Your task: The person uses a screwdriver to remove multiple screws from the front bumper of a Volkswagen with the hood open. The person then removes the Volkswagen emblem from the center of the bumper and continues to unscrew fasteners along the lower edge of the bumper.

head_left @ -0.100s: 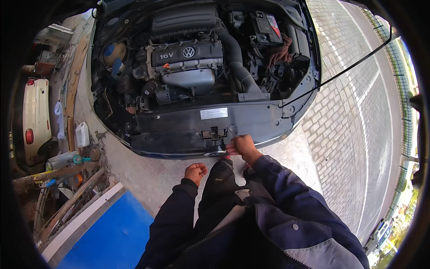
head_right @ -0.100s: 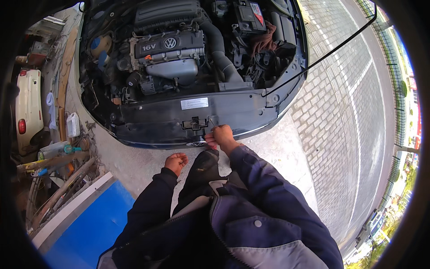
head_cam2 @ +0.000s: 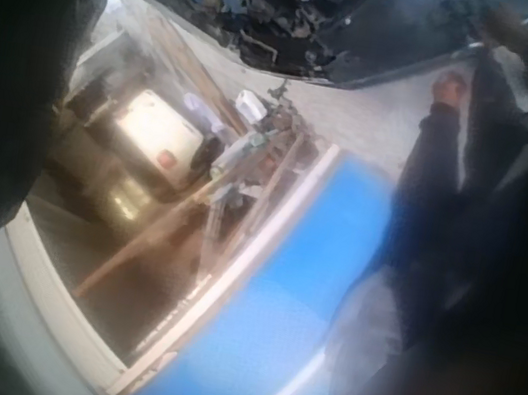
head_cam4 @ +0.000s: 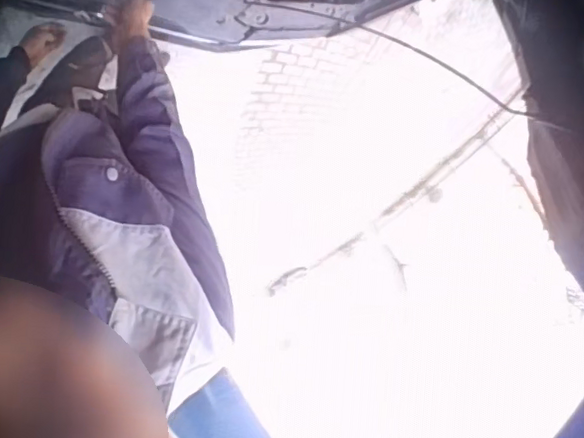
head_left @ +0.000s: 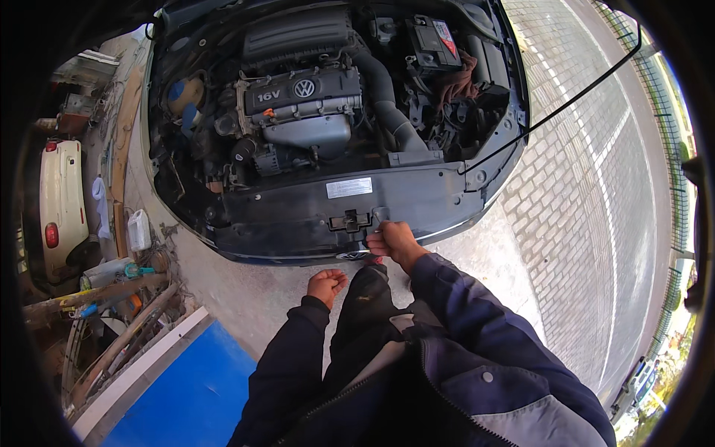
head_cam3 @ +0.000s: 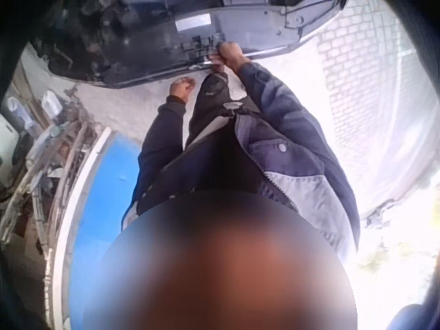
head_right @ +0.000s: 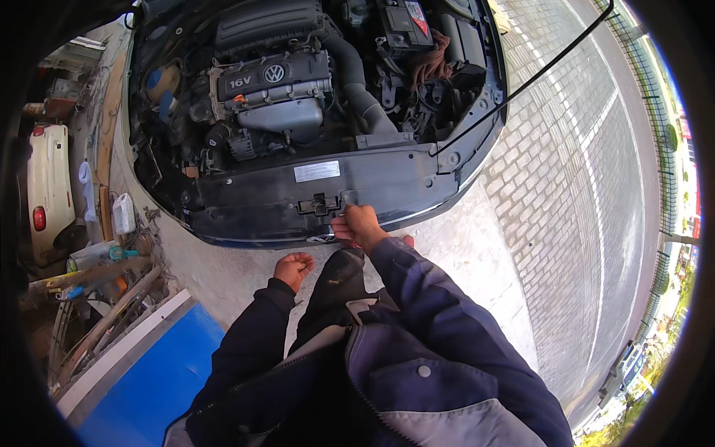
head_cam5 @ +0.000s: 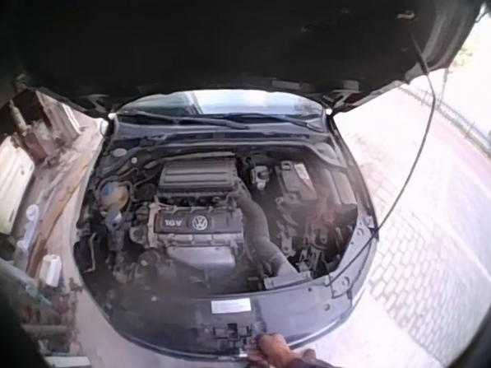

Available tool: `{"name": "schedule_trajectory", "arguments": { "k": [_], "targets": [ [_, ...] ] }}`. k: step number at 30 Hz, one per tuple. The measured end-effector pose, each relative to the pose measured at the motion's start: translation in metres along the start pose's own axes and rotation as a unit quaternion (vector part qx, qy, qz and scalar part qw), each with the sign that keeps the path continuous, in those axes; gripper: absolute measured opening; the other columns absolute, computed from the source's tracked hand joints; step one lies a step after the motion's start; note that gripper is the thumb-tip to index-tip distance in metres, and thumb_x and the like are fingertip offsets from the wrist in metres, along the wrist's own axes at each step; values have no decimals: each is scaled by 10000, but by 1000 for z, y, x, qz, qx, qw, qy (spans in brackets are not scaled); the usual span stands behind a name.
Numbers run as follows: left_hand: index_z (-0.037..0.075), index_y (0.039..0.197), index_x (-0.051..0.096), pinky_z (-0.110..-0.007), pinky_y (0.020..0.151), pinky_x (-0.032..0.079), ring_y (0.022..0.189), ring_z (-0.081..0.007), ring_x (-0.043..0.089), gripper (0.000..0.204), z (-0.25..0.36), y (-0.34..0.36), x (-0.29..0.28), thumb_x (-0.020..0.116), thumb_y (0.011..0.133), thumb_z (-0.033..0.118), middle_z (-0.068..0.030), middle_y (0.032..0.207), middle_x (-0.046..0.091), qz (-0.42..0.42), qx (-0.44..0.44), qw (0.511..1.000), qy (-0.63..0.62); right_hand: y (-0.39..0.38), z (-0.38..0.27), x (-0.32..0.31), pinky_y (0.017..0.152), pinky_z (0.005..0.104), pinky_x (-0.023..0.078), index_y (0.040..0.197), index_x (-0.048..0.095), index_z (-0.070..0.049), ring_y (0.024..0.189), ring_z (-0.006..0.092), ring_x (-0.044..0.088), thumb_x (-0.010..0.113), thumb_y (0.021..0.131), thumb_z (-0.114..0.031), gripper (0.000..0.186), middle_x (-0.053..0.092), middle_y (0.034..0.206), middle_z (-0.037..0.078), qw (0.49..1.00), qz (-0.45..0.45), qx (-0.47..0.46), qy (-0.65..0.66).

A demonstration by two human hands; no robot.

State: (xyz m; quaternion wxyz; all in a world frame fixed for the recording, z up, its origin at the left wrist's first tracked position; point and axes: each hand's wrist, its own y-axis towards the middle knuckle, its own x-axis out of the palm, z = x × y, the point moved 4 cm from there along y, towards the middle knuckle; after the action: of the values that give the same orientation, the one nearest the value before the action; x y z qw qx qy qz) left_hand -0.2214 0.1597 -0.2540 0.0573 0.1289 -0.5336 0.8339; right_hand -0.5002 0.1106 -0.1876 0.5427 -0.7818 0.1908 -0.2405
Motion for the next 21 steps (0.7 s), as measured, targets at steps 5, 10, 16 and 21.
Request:
{"name": "schedule_trajectory", "arguments": {
  "k": [5, 10, 16, 21],
  "targets": [
    [-8, 1097, 620, -348, 897, 604, 1026, -256, 712, 128, -1, -18, 35, 568, 982, -31, -146, 1092, 705, -2, 6, 999, -32, -1, -2, 6, 521, 366, 585, 1000, 642, 20, 607, 197, 687, 519, 1033, -255, 304, 727, 811, 120, 999, -41, 20, -25],
    [6, 1075, 641, -342, 862, 611, 971, -219, 721, 94, -19, -35, 68, 612, 1022, 79, -135, 1040, 721, 18, 37, 999, 7, -31, 4, -44, 580, 353, 587, 969, 661, 28, 646, 201, 704, 534, 1051, -255, 321, 734, 783, 119, 959, -125, -148, -207],
    [-34, 1168, 643, -386, 960, 584, 1065, -252, 695, 197, -49, -43, 166, 511, 1047, 47, -154, 1142, 698, -75, 72, 990, -92, -93, 13, -182, 725, 415, 544, 971, 700, -13, 731, 293, 710, 581, 1026, -284, 301, 717, 783, 146, 847, -75, -313, -423],
    [-48, 1261, 614, -379, 1020, 561, 1146, -261, 675, 278, -67, -38, 262, 474, 1022, -17, -181, 1246, 676, -160, 97, 978, -94, -147, 8, -263, 677, 375, 542, 988, 710, 4, 683, 254, 690, 609, 1023, -235, 262, 715, 792, 127, 851, -75, -357, -377]
  ]
}}
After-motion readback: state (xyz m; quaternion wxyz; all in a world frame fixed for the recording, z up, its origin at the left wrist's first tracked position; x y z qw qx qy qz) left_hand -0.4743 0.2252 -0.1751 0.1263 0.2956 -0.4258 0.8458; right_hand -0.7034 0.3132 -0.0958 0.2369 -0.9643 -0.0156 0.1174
